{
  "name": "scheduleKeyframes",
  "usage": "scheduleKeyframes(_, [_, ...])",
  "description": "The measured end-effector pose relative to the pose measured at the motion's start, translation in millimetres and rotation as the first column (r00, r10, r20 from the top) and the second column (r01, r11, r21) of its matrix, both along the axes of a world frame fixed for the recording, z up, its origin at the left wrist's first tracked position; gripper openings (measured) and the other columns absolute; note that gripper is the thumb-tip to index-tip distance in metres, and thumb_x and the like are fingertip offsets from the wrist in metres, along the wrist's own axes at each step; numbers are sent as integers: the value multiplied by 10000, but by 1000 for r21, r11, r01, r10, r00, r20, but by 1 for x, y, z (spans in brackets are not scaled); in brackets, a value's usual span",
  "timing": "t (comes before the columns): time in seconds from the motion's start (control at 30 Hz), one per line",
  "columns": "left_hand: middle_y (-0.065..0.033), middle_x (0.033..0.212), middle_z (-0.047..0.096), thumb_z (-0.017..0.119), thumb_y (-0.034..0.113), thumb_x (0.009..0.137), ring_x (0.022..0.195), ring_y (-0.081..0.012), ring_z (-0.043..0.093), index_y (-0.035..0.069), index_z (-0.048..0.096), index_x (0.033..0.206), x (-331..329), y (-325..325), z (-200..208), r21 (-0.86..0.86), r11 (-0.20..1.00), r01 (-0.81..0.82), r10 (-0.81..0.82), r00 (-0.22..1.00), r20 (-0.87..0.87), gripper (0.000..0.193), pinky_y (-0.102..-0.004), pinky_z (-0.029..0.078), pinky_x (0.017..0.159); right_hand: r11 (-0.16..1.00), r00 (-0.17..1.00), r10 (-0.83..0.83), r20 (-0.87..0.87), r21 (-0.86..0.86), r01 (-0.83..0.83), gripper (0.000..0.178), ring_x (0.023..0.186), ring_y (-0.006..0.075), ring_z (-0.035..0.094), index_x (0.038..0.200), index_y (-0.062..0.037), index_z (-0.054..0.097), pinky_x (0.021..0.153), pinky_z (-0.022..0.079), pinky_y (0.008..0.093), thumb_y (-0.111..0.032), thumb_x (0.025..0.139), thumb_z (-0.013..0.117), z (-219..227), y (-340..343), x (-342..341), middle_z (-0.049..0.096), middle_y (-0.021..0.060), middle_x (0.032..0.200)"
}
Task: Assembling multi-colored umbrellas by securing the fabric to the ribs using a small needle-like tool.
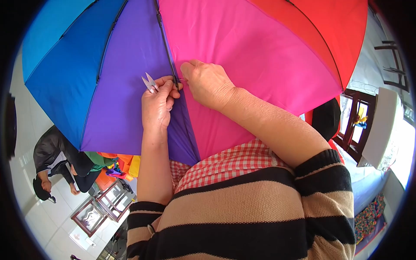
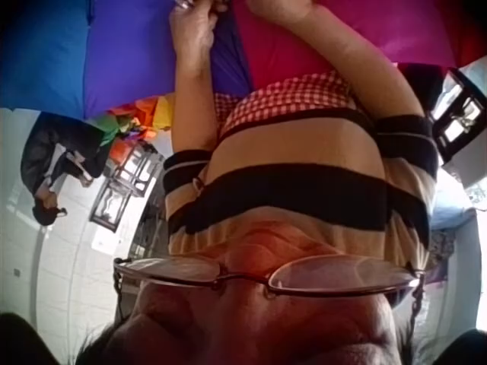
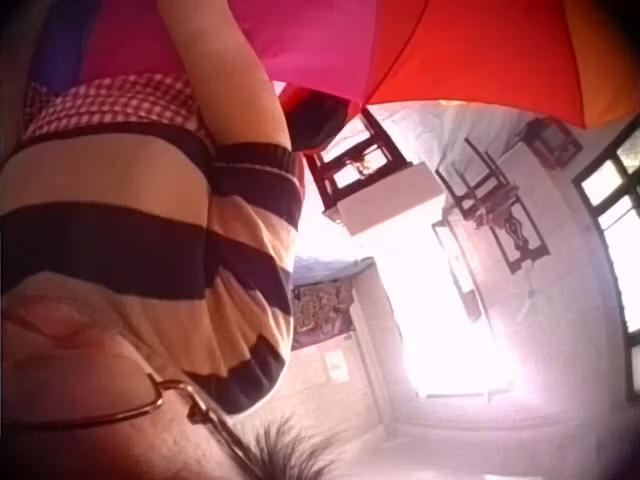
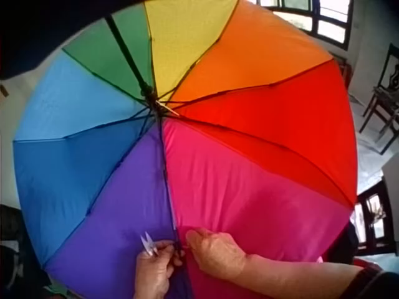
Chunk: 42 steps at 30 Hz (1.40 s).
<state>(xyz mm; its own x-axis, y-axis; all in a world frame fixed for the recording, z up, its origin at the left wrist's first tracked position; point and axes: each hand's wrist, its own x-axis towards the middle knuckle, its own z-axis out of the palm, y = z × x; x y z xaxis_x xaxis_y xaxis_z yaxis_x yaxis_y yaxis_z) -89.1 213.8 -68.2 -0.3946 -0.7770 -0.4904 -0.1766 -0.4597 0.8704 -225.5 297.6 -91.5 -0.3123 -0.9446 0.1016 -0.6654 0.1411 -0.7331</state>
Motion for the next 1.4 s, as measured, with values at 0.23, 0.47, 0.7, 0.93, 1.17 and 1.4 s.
scheduleKeyframes(0.23, [-116,753,657,588,43,910,532,-80,558,-17,622,958,-1,-1,1,13,1000,9,-9,1000,8,84,-169,301,391,998,997,46,54,-52,-43,116,729,352,624,830,-39,501,605,501,436,-44,790,610,-5,-11,2,581,131,808])
scheduleKeyframes(0.47, [-117,752,652,563,94,930,539,-90,560,14,582,900,1,-4,0,16,999,41,-42,998,52,88,-185,298,386,998,997,66,-43,12,-66,264,748,349,634,963,-57,470,589,508,431,-67,779,660,10,-4,3,579,137,846])
scheduleKeyframes(0.7, [-163,801,663,501,141,959,562,-118,590,39,506,912,4,-5,1,44,999,15,-15,1000,-7,112,-196,305,379,991,980,125,-154,67,-116,274,722,302,673,1088,-55,428,563,544,387,-73,860,578,17,9,0,587,147,858])
scheduleKeyframes(0.93, [-180,816,667,497,143,964,590,-141,623,29,509,896,4,-4,2,52,999,3,-2,1000,-19,134,-199,324,377,987,981,143,-131,86,-132,266,748,307,672,1091,-54,423,576,545,387,-63,865,565,17,12,-3,584,150,868])
scheduleKeyframes(1.17, [-175,828,669,523,138,961,595,-142,633,20,532,908,6,-6,-1,56,998,12,-10,999,-36,129,-193,322,377,986,984,143,-106,97,-133,289,760,313,671,1111,-58,415,583,544,394,-68,863,564,16,12,-5,594,154,870])
scheduleKeyframes(1.4, [-128,803,659,566,100,939,616,-137,638,8,589,903,1,-3,-1,44,999,3,-3,1000,-3,101,-189,301,367,984,990,136,-33,116,-131,317,793,357,637,1009,-54,453,647,519,438,-84,780,670,17,11,-6,596,144,854])
